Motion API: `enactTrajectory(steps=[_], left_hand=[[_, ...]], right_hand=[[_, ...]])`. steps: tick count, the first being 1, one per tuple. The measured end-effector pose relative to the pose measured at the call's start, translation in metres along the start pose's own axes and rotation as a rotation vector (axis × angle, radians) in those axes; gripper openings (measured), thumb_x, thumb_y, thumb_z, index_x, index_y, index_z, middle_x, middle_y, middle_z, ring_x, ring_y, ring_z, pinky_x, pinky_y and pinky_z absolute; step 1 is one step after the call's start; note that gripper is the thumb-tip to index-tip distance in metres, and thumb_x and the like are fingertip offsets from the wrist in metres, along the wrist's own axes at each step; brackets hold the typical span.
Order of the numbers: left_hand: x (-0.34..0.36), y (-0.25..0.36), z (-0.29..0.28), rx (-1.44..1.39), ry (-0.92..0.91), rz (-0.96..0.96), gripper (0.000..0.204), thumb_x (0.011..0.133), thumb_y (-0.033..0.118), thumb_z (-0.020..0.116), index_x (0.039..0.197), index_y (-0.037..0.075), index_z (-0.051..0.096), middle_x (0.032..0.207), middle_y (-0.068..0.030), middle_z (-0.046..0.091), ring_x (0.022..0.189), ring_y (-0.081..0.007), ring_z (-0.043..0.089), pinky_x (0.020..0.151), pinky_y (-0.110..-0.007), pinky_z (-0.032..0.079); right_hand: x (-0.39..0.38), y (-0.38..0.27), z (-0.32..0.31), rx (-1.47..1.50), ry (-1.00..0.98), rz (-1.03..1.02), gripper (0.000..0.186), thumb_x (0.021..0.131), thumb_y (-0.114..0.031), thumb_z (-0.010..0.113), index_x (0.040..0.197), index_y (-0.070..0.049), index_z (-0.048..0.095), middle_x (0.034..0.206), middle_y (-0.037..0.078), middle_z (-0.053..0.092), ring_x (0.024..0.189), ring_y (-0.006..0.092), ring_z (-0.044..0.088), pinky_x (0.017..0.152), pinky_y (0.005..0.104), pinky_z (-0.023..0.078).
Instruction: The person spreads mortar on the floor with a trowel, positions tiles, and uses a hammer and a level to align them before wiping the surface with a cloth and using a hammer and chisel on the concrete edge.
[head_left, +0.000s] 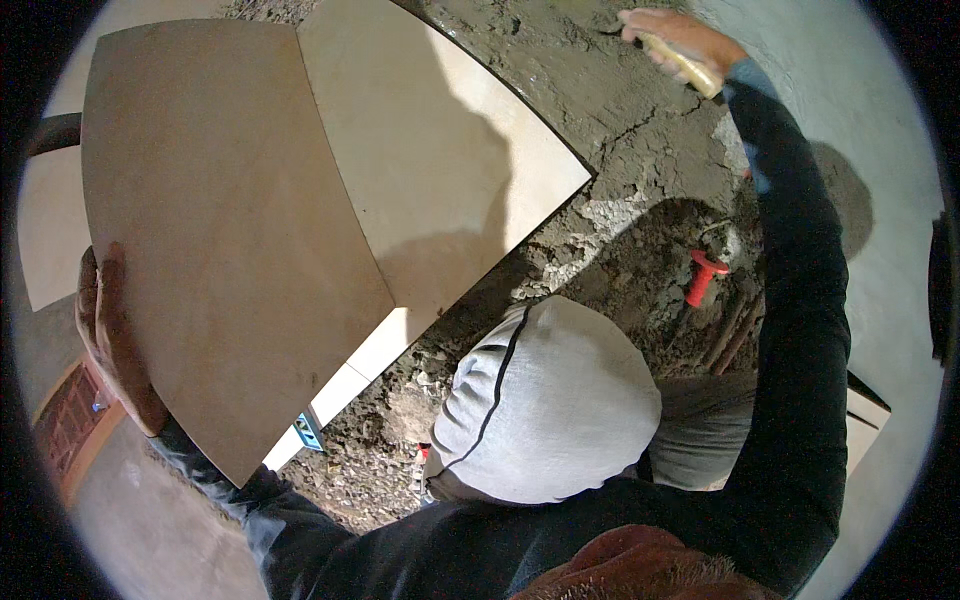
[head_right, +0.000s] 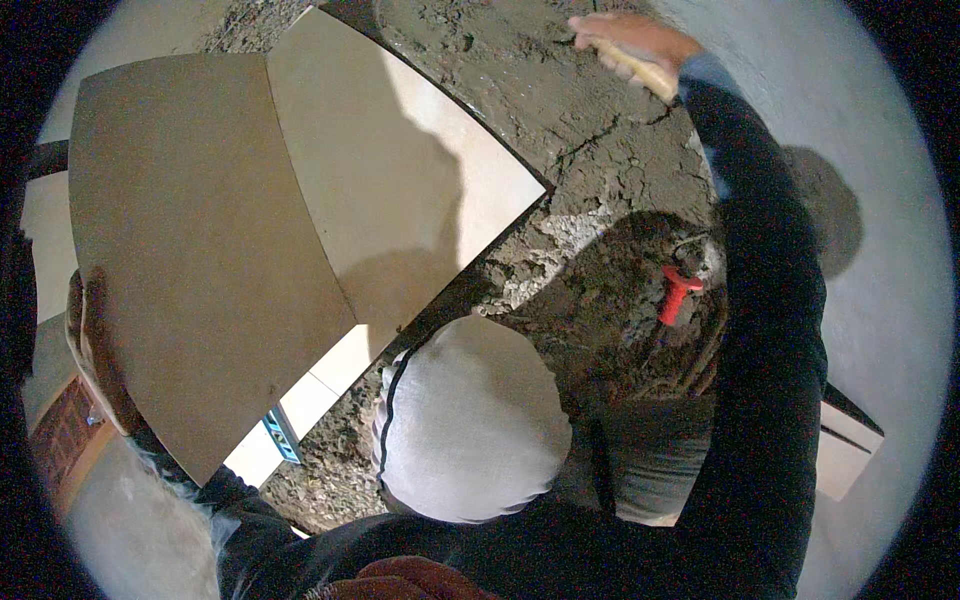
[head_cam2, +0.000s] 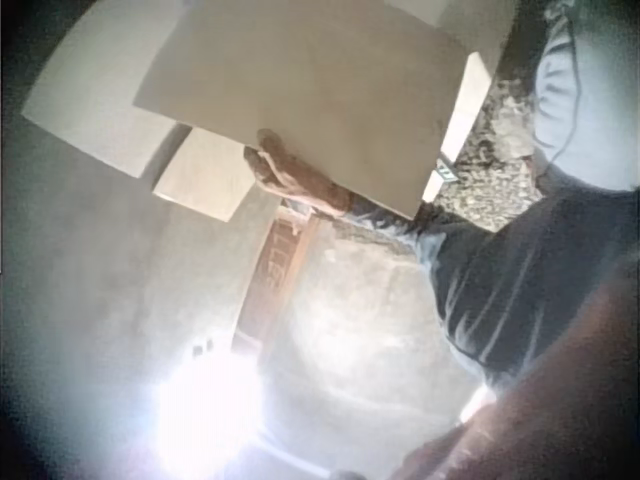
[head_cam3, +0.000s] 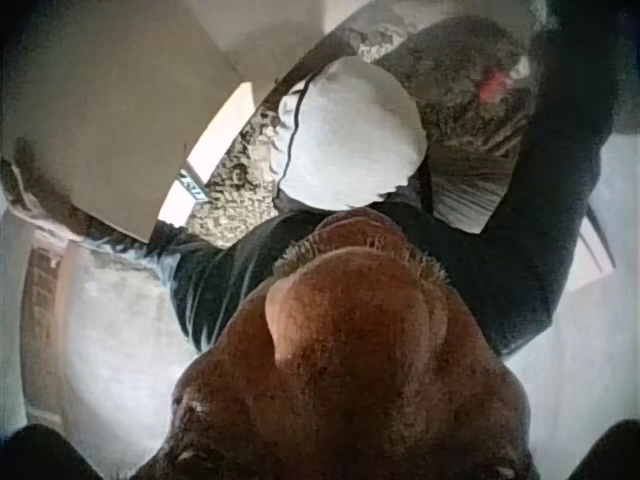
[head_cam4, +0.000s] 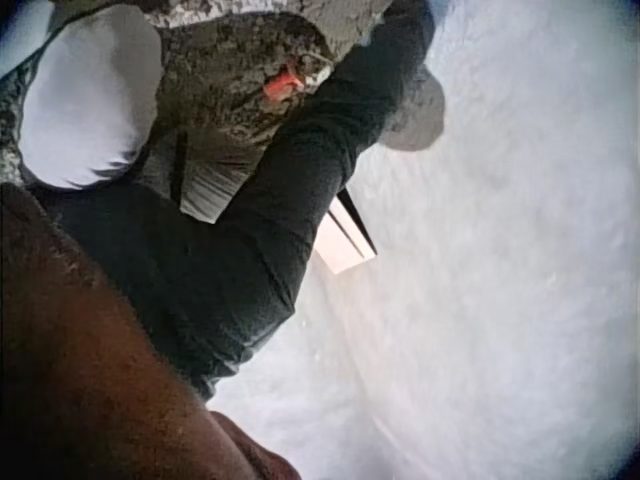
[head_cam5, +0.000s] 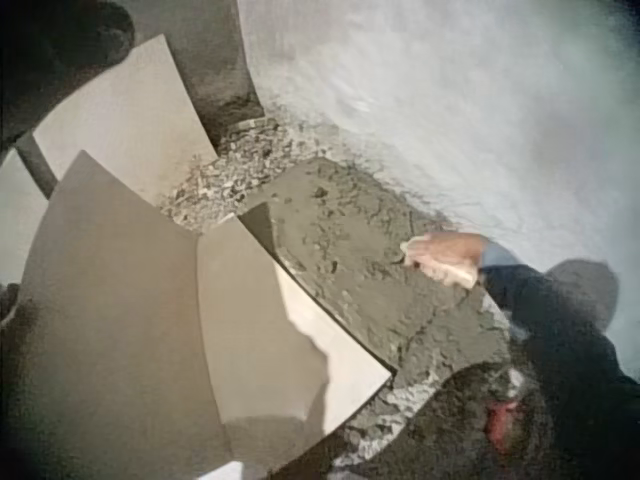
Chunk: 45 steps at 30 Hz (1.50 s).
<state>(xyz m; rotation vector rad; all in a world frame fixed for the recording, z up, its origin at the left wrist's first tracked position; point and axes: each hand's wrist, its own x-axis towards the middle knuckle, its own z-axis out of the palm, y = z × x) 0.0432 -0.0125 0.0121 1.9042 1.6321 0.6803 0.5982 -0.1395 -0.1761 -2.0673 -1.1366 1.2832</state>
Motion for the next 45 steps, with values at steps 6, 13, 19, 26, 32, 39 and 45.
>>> enactTrajectory(steps=[6, 13, 19, 26, 32, 39, 45], left_hand=[[0.005, -0.039, -0.029, 0.289, -0.161, 0.411, 0.033, 0.098, 0.024, 0.05, 0.121, 0.003, 0.057, 0.114, -0.0203, 0.059, 0.085, -0.0245, 0.062, 0.074, -0.032, 0.051], [0.009, -0.062, -0.032, 0.157, -0.081, 0.163, 0.044, 0.1, 0.033, 0.043, 0.13, 0.002, 0.054, 0.129, -0.021, 0.054, 0.099, -0.026, 0.061, 0.081, -0.034, 0.052], [0.008, -0.055, -0.032, -0.025, -0.1, 0.339, 0.038, 0.1, 0.032, 0.042, 0.121, 0.003, 0.057, 0.119, -0.0199, 0.056, 0.094, -0.025, 0.062, 0.078, -0.034, 0.051], [-0.004, -0.035, -0.016, -0.034, 0.021, 0.09, 0.042, 0.096, 0.039, 0.047, 0.117, 0.004, 0.058, 0.105, -0.0171, 0.06, 0.084, -0.0229, 0.061, 0.075, -0.035, 0.048], [-0.004, -0.027, -0.012, -0.027, 0.027, -0.042, 0.045, 0.094, 0.043, 0.05, 0.116, 0.004, 0.058, 0.097, -0.0153, 0.063, 0.079, -0.0221, 0.06, 0.074, -0.035, 0.047], [-0.006, -0.052, -0.033, 0.378, 0.034, 0.745, 0.047, 0.095, 0.043, 0.048, 0.12, 0.005, 0.058, 0.109, -0.0174, 0.061, 0.09, -0.0223, 0.06, 0.079, -0.034, 0.048], [-0.006, -0.045, -0.019, 0.036, -0.024, 0.285, 0.045, 0.096, 0.042, 0.048, 0.119, 0.005, 0.058, 0.112, -0.0185, 0.061, 0.095, -0.0223, 0.058, 0.081, -0.035, 0.047]], right_hand=[[-0.064, 0.01, 0.017, -0.209, -0.399, 0.241, 0.066, 0.094, -0.057, 0.054, 0.139, -0.01, 0.048, 0.069, -0.006, 0.048, 0.046, 0.0029, 0.041, 0.035, 0.0202, 0.037], [-0.191, 0.103, -0.006, -0.621, 0.266, -0.047, 0.066, 0.095, -0.051, 0.056, 0.139, -0.004, 0.046, 0.112, 0.026, 0.066, 0.098, 0.0365, 0.067, 0.082, 0.0474, 0.054], [-0.233, 0.168, 0.003, -1.007, 0.504, 0.19, 0.054, 0.096, -0.045, 0.053, 0.134, -0.006, 0.052, 0.108, 0.024, 0.067, 0.094, 0.0395, 0.067, 0.081, 0.048, 0.054], [-0.227, 0.189, 0.002, -0.943, 0.447, 0.348, 0.055, 0.096, -0.044, 0.054, 0.132, -0.002, 0.055, 0.113, 0.024, 0.065, 0.096, 0.0373, 0.066, 0.082, 0.0467, 0.053], [-0.214, 0.217, 0.005, -0.648, 0.521, 0.056, 0.057, 0.093, -0.045, 0.058, 0.13, -0.002, 0.055, 0.112, 0.026, 0.065, 0.097, 0.0384, 0.067, 0.085, 0.0455, 0.053], [-0.229, 0.17, 0.005, -0.796, 0.449, 0.127, 0.06, 0.095, -0.043, 0.058, 0.137, -0.001, 0.049, 0.121, 0.022, 0.063, 0.1, 0.0362, 0.066, 0.088, 0.0442, 0.052], [-0.198, 0.207, 0.008, -0.98, 0.569, -0.039, 0.054, 0.097, -0.04, 0.058, 0.136, -0.003, 0.051, 0.116, 0.022, 0.065, 0.098, 0.0375, 0.066, 0.084, 0.0465, 0.054]])
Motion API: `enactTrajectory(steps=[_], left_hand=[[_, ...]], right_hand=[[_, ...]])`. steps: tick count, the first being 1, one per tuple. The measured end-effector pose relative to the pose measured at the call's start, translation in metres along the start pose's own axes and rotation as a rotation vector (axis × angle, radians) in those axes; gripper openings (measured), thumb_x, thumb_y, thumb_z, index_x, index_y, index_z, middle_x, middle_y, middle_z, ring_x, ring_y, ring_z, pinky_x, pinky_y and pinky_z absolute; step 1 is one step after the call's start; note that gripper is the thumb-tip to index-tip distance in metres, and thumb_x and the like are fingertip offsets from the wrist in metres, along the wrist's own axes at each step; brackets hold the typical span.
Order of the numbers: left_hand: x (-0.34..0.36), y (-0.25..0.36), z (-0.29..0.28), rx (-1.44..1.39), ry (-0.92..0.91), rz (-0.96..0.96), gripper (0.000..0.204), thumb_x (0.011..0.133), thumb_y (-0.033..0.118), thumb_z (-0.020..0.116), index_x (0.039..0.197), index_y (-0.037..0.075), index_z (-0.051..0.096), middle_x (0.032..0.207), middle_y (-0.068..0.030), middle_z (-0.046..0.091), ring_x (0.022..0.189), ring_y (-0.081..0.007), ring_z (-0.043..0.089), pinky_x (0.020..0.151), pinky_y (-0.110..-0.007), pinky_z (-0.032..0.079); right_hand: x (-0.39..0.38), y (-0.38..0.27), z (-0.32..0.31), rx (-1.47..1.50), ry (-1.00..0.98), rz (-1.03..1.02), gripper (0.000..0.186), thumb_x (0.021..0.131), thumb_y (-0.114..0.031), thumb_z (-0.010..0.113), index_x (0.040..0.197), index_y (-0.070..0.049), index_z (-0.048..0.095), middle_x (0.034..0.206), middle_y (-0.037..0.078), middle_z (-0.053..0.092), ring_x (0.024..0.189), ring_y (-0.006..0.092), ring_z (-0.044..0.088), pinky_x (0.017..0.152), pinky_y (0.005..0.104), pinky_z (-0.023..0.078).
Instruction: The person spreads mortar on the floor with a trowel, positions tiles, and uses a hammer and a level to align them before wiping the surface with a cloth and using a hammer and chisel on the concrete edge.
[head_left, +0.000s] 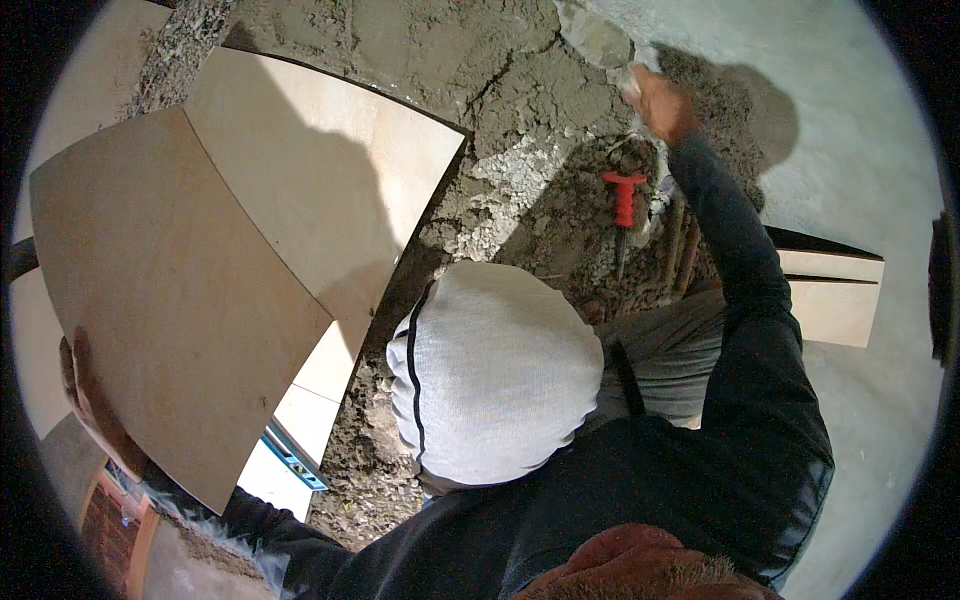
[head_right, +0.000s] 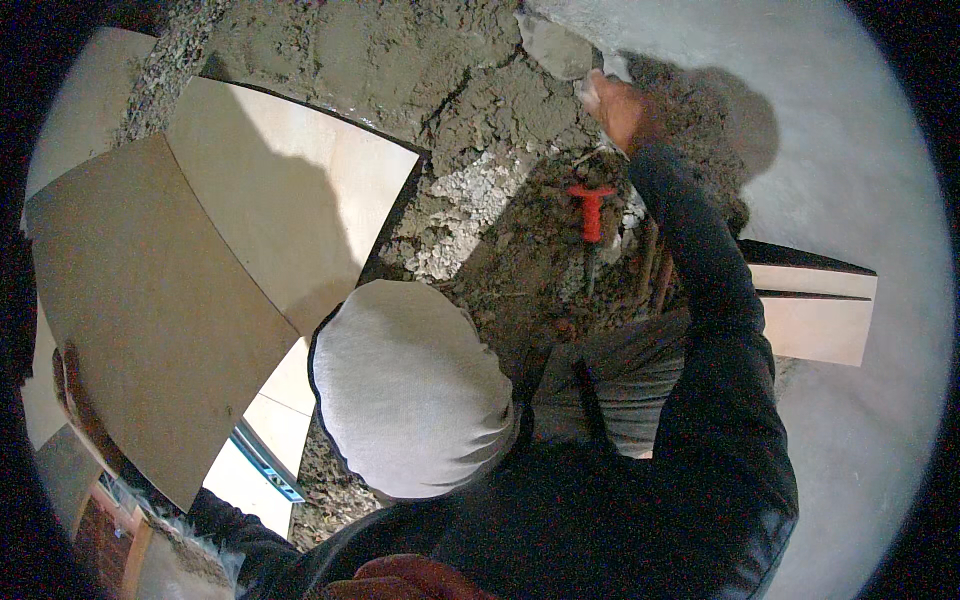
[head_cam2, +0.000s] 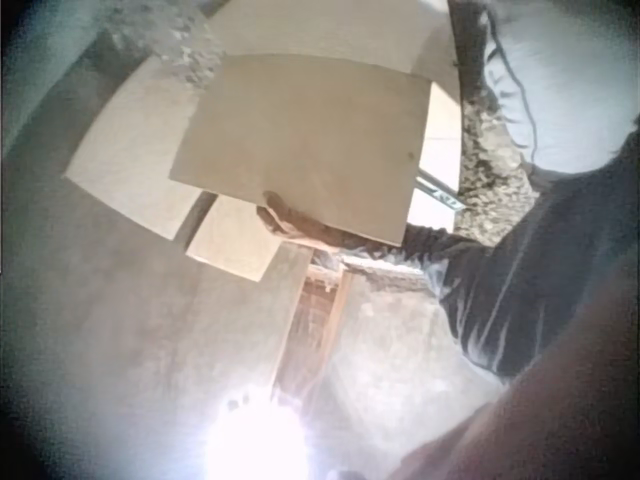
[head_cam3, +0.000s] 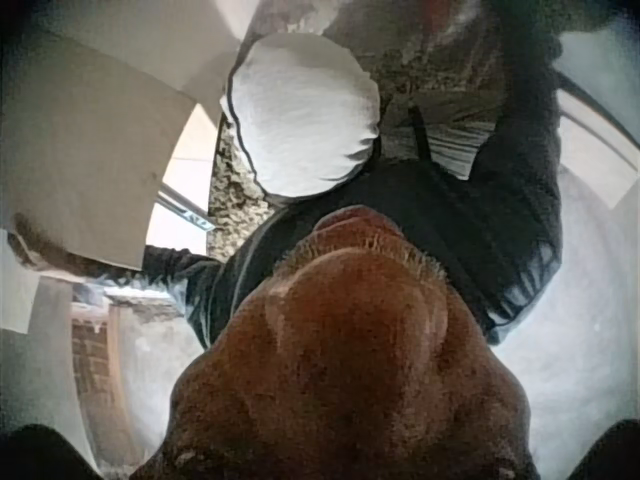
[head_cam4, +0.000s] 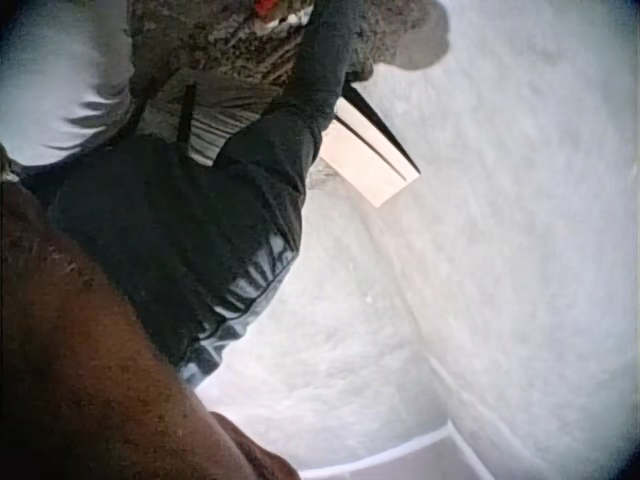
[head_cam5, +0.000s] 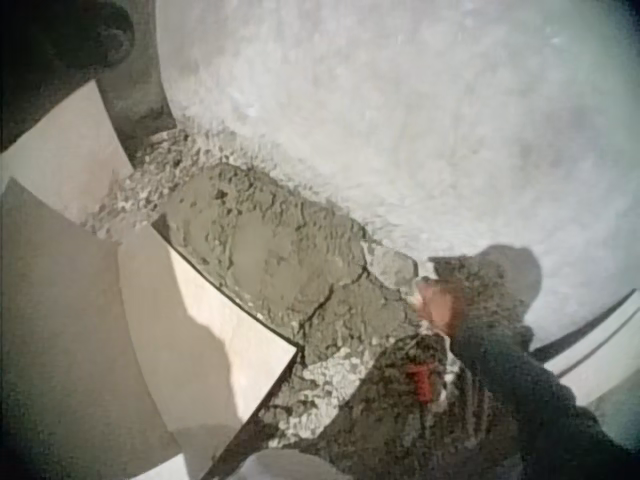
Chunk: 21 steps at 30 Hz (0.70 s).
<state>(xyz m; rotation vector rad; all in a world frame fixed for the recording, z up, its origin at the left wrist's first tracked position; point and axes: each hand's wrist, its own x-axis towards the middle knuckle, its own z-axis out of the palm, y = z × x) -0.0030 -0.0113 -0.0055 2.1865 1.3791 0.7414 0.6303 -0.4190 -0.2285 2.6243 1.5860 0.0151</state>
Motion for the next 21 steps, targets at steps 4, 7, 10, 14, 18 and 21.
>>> enactTrajectory(steps=[4, 7, 10, 14, 18, 21], left_hand=[[0.002, 0.016, 0.002, -0.168, 0.008, -0.283, 0.043, 0.096, 0.041, 0.049, 0.119, 0.005, 0.059, 0.113, -0.0192, 0.06, 0.097, -0.0229, 0.058, 0.083, -0.035, 0.047], [0.005, 0.021, 0.003, -0.254, -0.039, -0.362, 0.042, 0.096, 0.039, 0.049, 0.118, 0.005, 0.059, 0.114, -0.0197, 0.06, 0.098, -0.0234, 0.057, 0.084, -0.035, 0.047], [0.005, 0.007, 0.0, 0.016, -0.064, 0.04, 0.038, 0.097, 0.034, 0.05, 0.123, 0.008, 0.058, 0.122, -0.022, 0.055, 0.105, -0.0273, 0.057, 0.085, -0.038, 0.048], [0.005, -0.014, -0.018, 0.322, -0.105, 0.44, 0.037, 0.098, 0.029, 0.051, 0.13, 0.012, 0.056, 0.131, -0.0246, 0.05, 0.112, -0.0318, 0.055, 0.087, -0.04, 0.05], [0.005, -0.027, -0.02, 0.021, -0.018, 0.044, 0.044, 0.097, 0.029, 0.052, 0.138, 0.013, 0.049, 0.134, -0.0259, 0.047, 0.115, -0.0331, 0.054, 0.087, -0.04, 0.051], [0.008, -0.018, -0.014, -0.153, -0.025, -0.217, 0.048, 0.097, 0.031, 0.052, 0.141, 0.014, 0.046, 0.136, -0.0265, 0.046, 0.116, -0.0337, 0.054, 0.088, -0.041, 0.051]], right_hand=[[-0.017, -0.044, -0.035, 0.068, -0.235, 0.103, 0.056, 0.097, -0.042, 0.056, 0.137, -0.004, 0.049, 0.119, 0.023, 0.063, 0.103, 0.0381, 0.063, 0.089, 0.048, 0.053], [-0.029, -0.035, -0.029, 0.106, -0.101, 0.059, 0.055, 0.096, -0.042, 0.057, 0.134, -0.003, 0.05, 0.113, 0.024, 0.063, 0.099, 0.0385, 0.063, 0.085, 0.0486, 0.052], [-0.035, -0.028, -0.011, 0.217, 0.066, 0.016, 0.054, 0.093, -0.041, 0.06, 0.128, 0.001, 0.054, 0.101, 0.025, 0.066, 0.088, 0.0364, 0.066, 0.075, 0.0459, 0.053], [-0.028, -0.066, -0.013, 0.922, -0.251, 0.474, 0.062, 0.094, -0.048, 0.059, 0.131, 0.001, 0.051, 0.107, 0.019, 0.066, 0.093, 0.0244, 0.063, 0.079, 0.0388, 0.052], [-0.017, -0.107, -0.016, 1.312, -0.459, 0.581, 0.064, 0.093, -0.054, 0.058, 0.128, -0.001, 0.048, 0.114, 0.013, 0.057, 0.083, 0.0202, 0.059, 0.079, 0.0349, 0.053], [0.006, -0.148, 0.008, 1.855, -0.368, 0.713, 0.05, 0.092, -0.047, 0.064, 0.114, -0.003, 0.05, 0.094, 0.009, 0.055, 0.073, 0.0164, 0.057, 0.06, 0.032, 0.053]])
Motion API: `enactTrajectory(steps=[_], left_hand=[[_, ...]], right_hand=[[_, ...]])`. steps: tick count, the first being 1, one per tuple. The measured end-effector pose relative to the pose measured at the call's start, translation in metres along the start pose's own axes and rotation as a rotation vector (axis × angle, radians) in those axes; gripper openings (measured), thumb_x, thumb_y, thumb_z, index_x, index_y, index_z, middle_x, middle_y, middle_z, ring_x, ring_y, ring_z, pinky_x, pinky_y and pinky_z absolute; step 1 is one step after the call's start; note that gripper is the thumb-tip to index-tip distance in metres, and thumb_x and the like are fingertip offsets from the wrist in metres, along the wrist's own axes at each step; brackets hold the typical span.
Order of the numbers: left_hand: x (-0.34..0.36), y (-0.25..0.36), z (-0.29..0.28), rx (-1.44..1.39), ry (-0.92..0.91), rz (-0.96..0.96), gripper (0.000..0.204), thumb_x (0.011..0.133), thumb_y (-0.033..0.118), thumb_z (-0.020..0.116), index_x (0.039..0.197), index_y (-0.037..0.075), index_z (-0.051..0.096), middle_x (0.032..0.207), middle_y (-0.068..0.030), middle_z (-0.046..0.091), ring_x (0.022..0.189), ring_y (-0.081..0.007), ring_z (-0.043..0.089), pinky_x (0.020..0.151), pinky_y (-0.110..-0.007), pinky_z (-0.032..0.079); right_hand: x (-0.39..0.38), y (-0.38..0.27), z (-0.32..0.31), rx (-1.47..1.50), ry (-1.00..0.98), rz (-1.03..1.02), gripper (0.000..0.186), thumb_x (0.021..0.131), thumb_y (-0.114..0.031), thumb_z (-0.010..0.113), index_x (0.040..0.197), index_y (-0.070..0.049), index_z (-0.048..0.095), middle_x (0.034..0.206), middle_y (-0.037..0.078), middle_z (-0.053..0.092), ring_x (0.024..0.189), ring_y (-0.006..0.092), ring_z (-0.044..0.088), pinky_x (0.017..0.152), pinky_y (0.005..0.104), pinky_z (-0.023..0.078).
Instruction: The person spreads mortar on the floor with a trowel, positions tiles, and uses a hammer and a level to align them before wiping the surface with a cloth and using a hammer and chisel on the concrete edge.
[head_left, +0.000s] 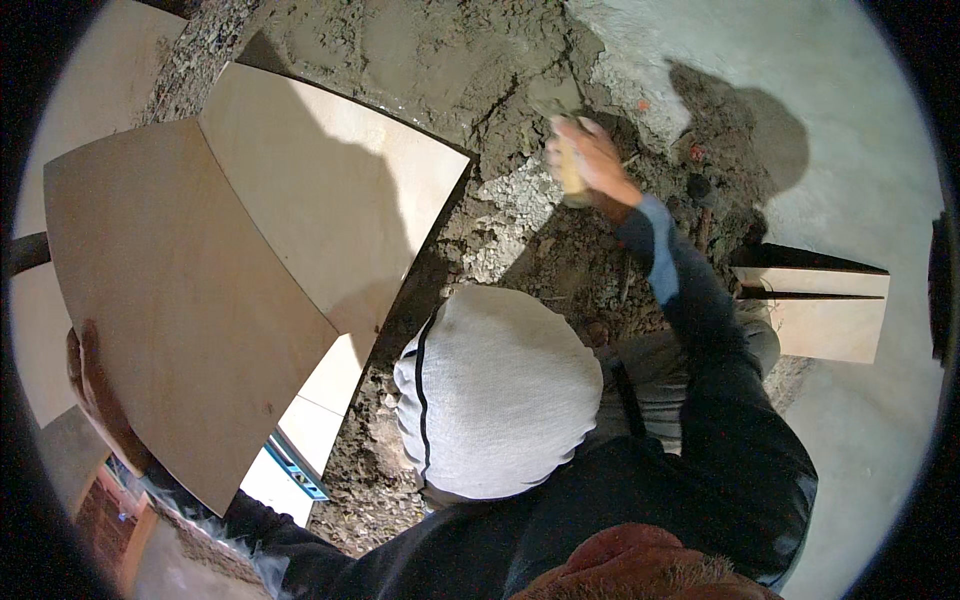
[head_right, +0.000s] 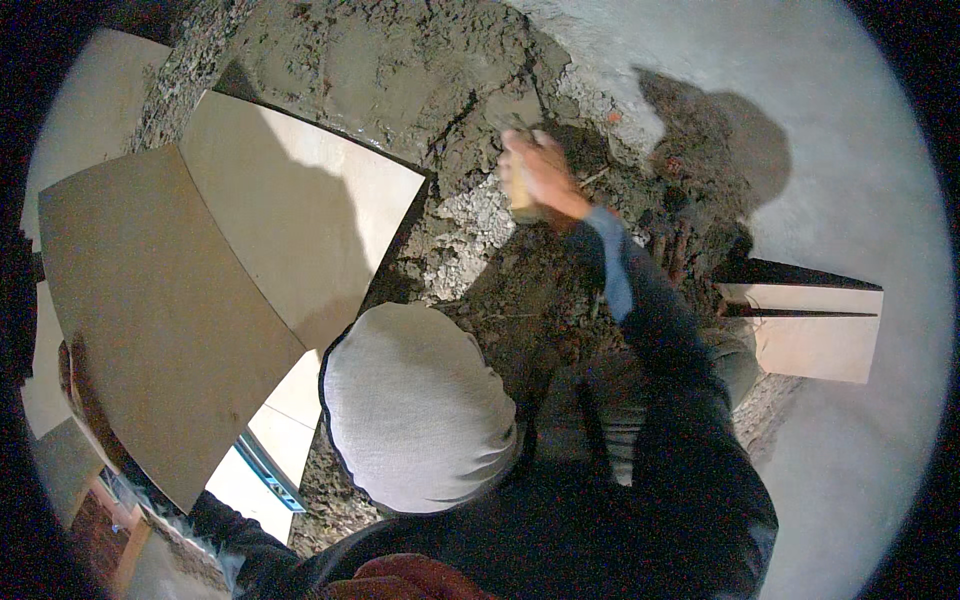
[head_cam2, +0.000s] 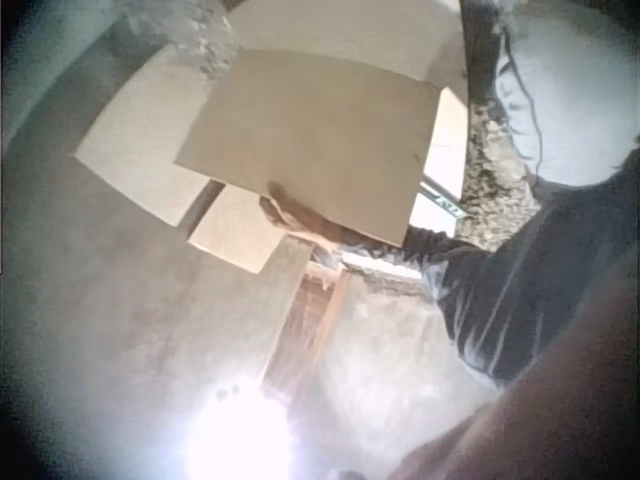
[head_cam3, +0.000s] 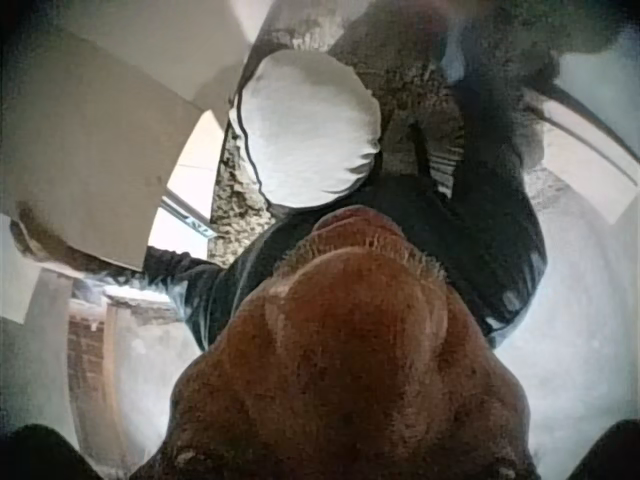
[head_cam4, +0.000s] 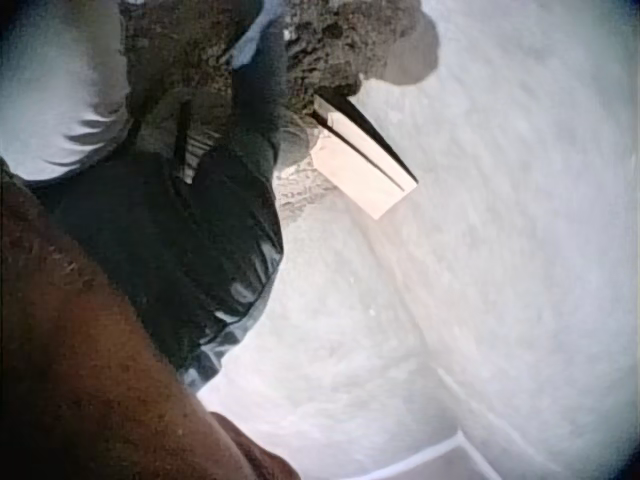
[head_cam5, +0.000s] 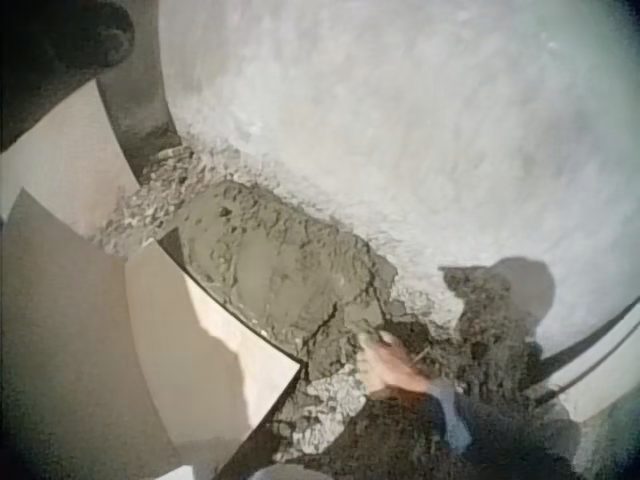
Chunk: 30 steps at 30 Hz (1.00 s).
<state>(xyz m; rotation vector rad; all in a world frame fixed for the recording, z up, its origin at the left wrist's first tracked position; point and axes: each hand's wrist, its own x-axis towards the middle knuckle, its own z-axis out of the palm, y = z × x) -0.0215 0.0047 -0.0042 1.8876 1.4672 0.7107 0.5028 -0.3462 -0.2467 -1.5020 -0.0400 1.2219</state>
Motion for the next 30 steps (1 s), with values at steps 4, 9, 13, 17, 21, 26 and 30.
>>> enactTrajectory(steps=[4, 9, 13, 17, 21, 26, 30], left_hand=[[-0.006, 0.019, 0.025, -0.015, 0.062, -0.073, 0.045, 0.097, 0.028, 0.051, 0.139, 0.013, 0.047, 0.136, -0.0264, 0.045, 0.116, -0.0335, 0.054, 0.088, -0.041, 0.052], [-0.012, 0.043, 0.031, -0.006, 0.122, -0.166, 0.042, 0.098, 0.025, 0.05, 0.138, 0.013, 0.048, 0.137, -0.0262, 0.044, 0.117, -0.0333, 0.055, 0.088, -0.041, 0.053], [-0.015, 0.069, 0.042, -0.002, 0.177, -0.355, 0.039, 0.098, 0.022, 0.049, 0.136, 0.012, 0.05, 0.138, -0.0261, 0.044, 0.117, -0.0332, 0.055, 0.089, -0.041, 0.053], [-0.001, -0.002, -0.002, 0.121, -0.052, 0.121, 0.035, 0.099, 0.017, 0.047, 0.134, 0.013, 0.051, 0.137, -0.0245, 0.046, 0.115, -0.0307, 0.056, 0.087, -0.039, 0.053], [-0.008, -0.007, -0.004, 0.146, 0.019, 0.208, 0.036, 0.099, 0.021, 0.047, 0.133, 0.012, 0.052, 0.134, -0.023, 0.048, 0.112, -0.0309, 0.057, 0.087, -0.039, 0.053], [-0.001, 0.007, 0.012, 0.026, 0.143, -0.146, 0.042, 0.097, 0.033, 0.05, 0.127, 0.003, 0.055, 0.117, -0.0218, 0.058, 0.1, -0.0285, 0.061, 0.082, -0.037, 0.051], [0.006, 0.039, 0.014, 0.151, -0.013, 0.02, 0.042, 0.093, 0.035, 0.056, 0.114, -0.002, 0.061, 0.096, -0.0149, 0.064, 0.078, -0.0205, 0.059, 0.073, -0.033, 0.046]], right_hand=[[0.018, 0.003, 0.074, 0.412, 0.27, -0.121, 0.044, 0.092, -0.03, 0.068, 0.116, -0.011, 0.037, 0.082, 0.006, 0.052, 0.061, 0.0155, 0.053, 0.048, 0.0324, 0.048], [0.012, 0.008, 0.092, 0.253, 0.399, -0.242, 0.034, 0.094, -0.023, 0.062, 0.115, -0.012, 0.037, 0.08, 0.005, 0.051, 0.06, 0.0154, 0.053, 0.047, 0.032, 0.046], [0.015, -0.005, 0.081, 0.11, 0.41, -0.193, 0.035, 0.094, -0.024, 0.061, 0.117, -0.011, 0.038, 0.08, 0.004, 0.051, 0.06, 0.0145, 0.053, 0.046, 0.0313, 0.047], [0.029, -0.022, 0.041, 0.184, 0.267, -0.188, 0.035, 0.095, -0.028, 0.062, 0.117, -0.008, 0.045, 0.081, 0.004, 0.051, 0.061, 0.0135, 0.052, 0.048, 0.03, 0.047], [0.013, -0.014, 0.009, 0.251, 0.065, -0.24, 0.03, 0.094, -0.032, 0.064, 0.107, -0.01, 0.049, 0.079, 0.003, 0.051, 0.06, 0.0132, 0.051, 0.049, 0.0294, 0.044], [-0.008, -0.007, 0.02, 0.026, 0.329, -0.273, 0.039, 0.092, -0.038, 0.067, 0.114, -0.01, 0.052, 0.076, 0.004, 0.056, 0.058, 0.0117, 0.051, 0.048, 0.0276, 0.044], [-0.021, -0.017, 0.033, 0.06, 0.23, -0.243, 0.036, 0.093, -0.034, 0.066, 0.115, -0.009, 0.051, 0.074, 0.001, 0.052, 0.053, 0.0105, 0.048, 0.045, 0.0263, 0.041]])
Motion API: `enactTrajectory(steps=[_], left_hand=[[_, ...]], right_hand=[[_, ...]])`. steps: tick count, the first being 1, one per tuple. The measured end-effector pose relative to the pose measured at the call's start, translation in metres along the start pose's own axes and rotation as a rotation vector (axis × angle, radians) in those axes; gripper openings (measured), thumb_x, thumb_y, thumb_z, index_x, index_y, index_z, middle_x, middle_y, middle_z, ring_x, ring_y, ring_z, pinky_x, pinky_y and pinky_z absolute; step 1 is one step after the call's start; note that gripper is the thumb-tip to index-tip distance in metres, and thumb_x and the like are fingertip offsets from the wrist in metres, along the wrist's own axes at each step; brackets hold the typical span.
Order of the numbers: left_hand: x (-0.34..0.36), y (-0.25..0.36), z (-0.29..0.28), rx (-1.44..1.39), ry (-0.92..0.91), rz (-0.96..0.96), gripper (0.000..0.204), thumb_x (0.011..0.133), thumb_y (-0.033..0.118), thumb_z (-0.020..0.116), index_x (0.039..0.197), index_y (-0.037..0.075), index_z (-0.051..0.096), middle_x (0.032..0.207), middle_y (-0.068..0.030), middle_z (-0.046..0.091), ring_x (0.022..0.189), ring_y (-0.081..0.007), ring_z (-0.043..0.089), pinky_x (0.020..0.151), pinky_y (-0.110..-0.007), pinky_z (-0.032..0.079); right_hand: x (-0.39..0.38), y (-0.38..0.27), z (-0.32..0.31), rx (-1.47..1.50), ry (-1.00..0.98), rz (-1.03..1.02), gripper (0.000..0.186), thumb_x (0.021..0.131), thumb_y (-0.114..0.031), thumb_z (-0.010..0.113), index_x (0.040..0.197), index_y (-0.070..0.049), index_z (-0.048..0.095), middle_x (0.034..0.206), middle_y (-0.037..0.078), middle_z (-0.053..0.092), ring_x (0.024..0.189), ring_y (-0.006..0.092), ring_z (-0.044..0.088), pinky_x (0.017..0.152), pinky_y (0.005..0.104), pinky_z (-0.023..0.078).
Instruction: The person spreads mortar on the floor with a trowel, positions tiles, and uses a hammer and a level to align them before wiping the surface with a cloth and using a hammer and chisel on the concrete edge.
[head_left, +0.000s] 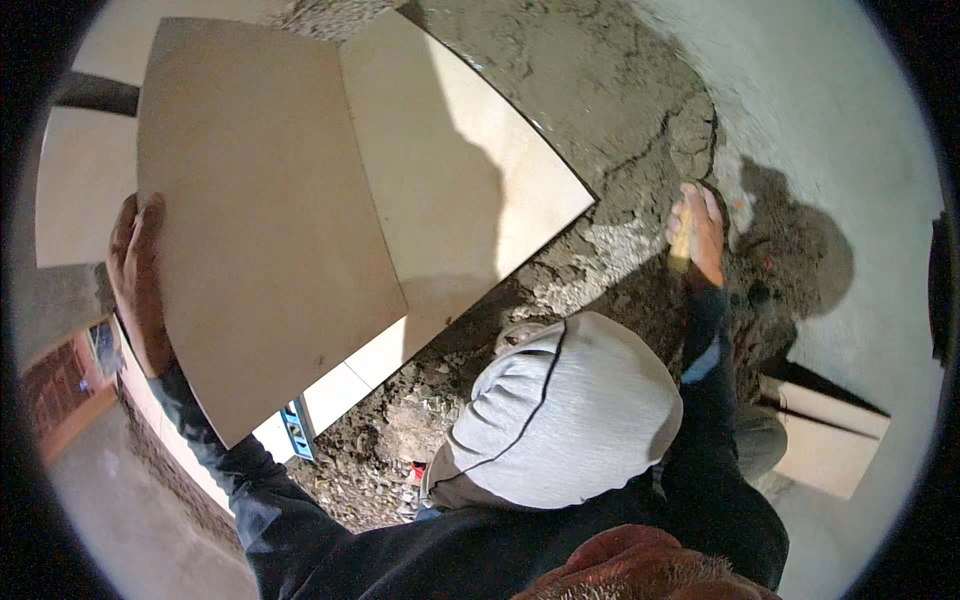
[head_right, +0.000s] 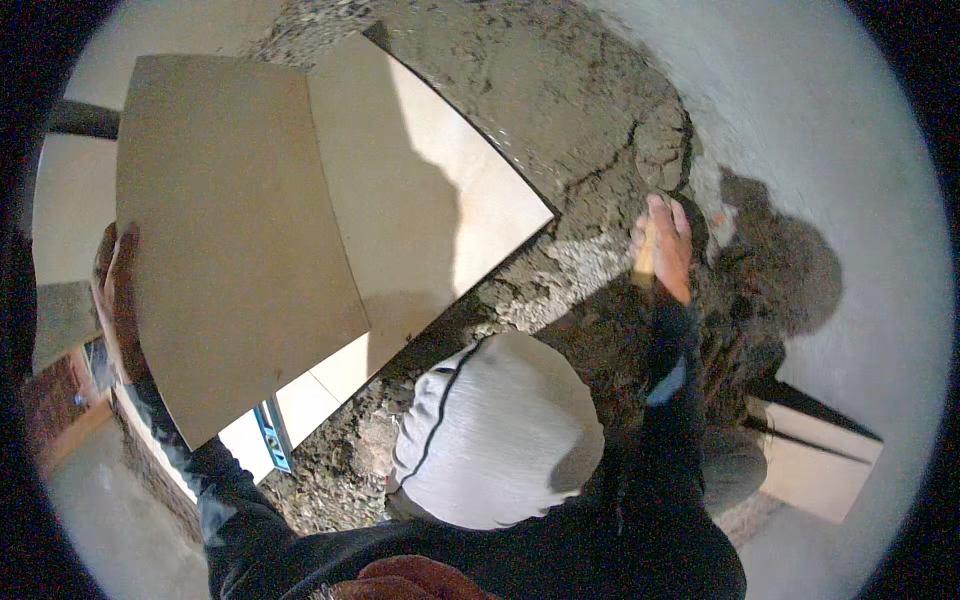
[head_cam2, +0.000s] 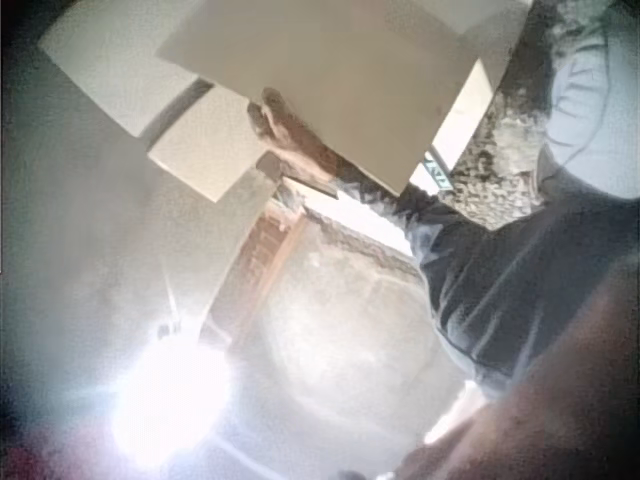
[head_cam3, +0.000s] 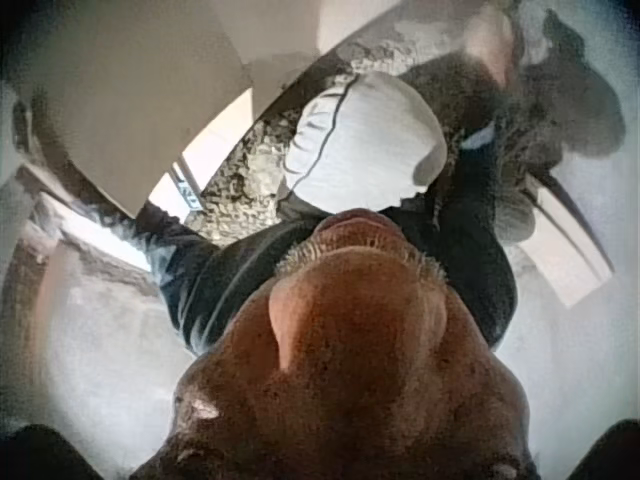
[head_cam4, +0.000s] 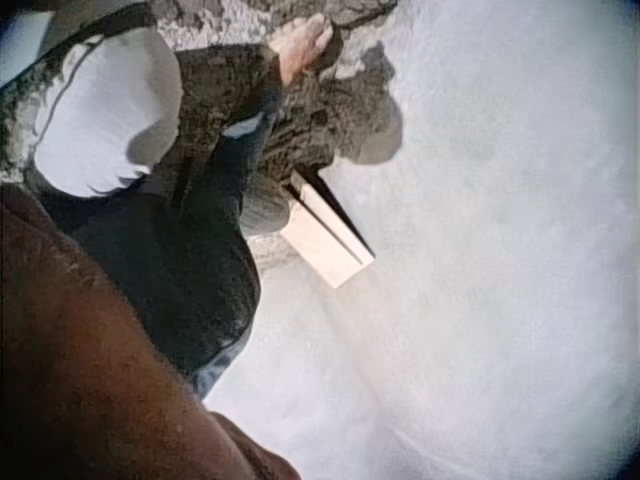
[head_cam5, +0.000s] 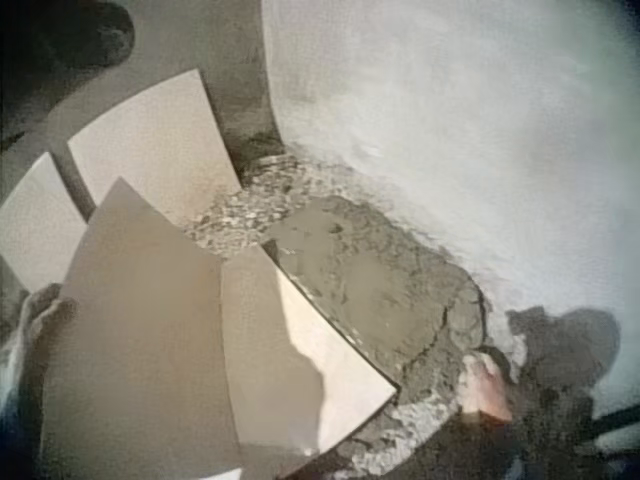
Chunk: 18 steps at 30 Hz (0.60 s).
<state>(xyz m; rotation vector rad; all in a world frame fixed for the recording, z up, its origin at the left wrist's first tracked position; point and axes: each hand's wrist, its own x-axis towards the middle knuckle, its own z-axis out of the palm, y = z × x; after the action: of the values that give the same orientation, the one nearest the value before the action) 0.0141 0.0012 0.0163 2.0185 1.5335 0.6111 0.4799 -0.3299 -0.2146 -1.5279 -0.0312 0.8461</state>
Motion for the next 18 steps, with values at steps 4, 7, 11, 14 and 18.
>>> enactTrajectory(steps=[4, 7, 11, 14, 18], left_hand=[[-0.006, 0.01, 0.011, -0.162, 0.051, -0.132, 0.04, 0.092, 0.032, 0.058, 0.111, -0.003, 0.061, 0.089, -0.012, 0.065, 0.075, -0.0151, 0.057, 0.071, -0.029, 0.045], [-0.006, 0.008, 0.01, -0.185, 0.078, -0.153, 0.04, 0.091, 0.031, 0.058, 0.112, -0.003, 0.061, 0.088, -0.0117, 0.065, 0.072, -0.015, 0.057, 0.069, -0.028, 0.044], [-0.005, 0.016, 0.013, -0.16, 0.119, -0.167, 0.039, 0.091, 0.031, 0.058, 0.11, -0.003, 0.061, 0.085, -0.011, 0.064, 0.07, -0.0152, 0.056, 0.066, -0.028, 0.044], [0.004, 0.017, 0.021, -0.103, 0.059, -0.137, 0.039, 0.091, 0.031, 0.057, 0.11, -0.003, 0.062, 0.085, -0.0109, 0.064, 0.069, -0.015, 0.054, 0.065, -0.028, 0.043], [0.001, 0.01, 0.006, 0.034, 0.066, -0.14, 0.038, 0.09, 0.032, 0.057, 0.106, -0.002, 0.063, 0.083, -0.0106, 0.062, 0.069, -0.0149, 0.052, 0.065, -0.03, 0.042]], right_hand=[[0.01, -0.025, 0.037, -0.129, -0.193, 0.001, 0.04, 0.092, -0.037, 0.066, 0.115, -0.009, 0.05, 0.075, 0.001, 0.053, 0.054, 0.0092, 0.049, 0.044, 0.0258, 0.042], [0.036, -0.04, 0.094, -0.292, -0.336, -0.014, 0.041, 0.092, -0.039, 0.065, 0.114, -0.009, 0.049, 0.076, 0.001, 0.054, 0.055, 0.0085, 0.05, 0.045, 0.0258, 0.043], [0.081, -0.042, 0.188, -0.465, -0.576, -0.131, 0.05, 0.092, -0.04, 0.064, 0.122, -0.004, 0.047, 0.077, 0.0, 0.052, 0.059, 0.0078, 0.05, 0.047, 0.0256, 0.044], [0.157, -0.032, 0.23, -0.926, -0.541, -0.535, 0.059, 0.093, -0.039, 0.06, 0.132, 0.003, 0.045, 0.095, 0.014, 0.061, 0.078, 0.022, 0.06, 0.064, 0.0357, 0.049], [0.156, -0.045, 0.283, -1.039, -0.338, -0.747, 0.05, 0.093, -0.034, 0.055, 0.127, 0.001, 0.05, 0.118, 0.031, 0.061, 0.108, 0.0474, 0.059, 0.094, 0.0501, 0.047]])
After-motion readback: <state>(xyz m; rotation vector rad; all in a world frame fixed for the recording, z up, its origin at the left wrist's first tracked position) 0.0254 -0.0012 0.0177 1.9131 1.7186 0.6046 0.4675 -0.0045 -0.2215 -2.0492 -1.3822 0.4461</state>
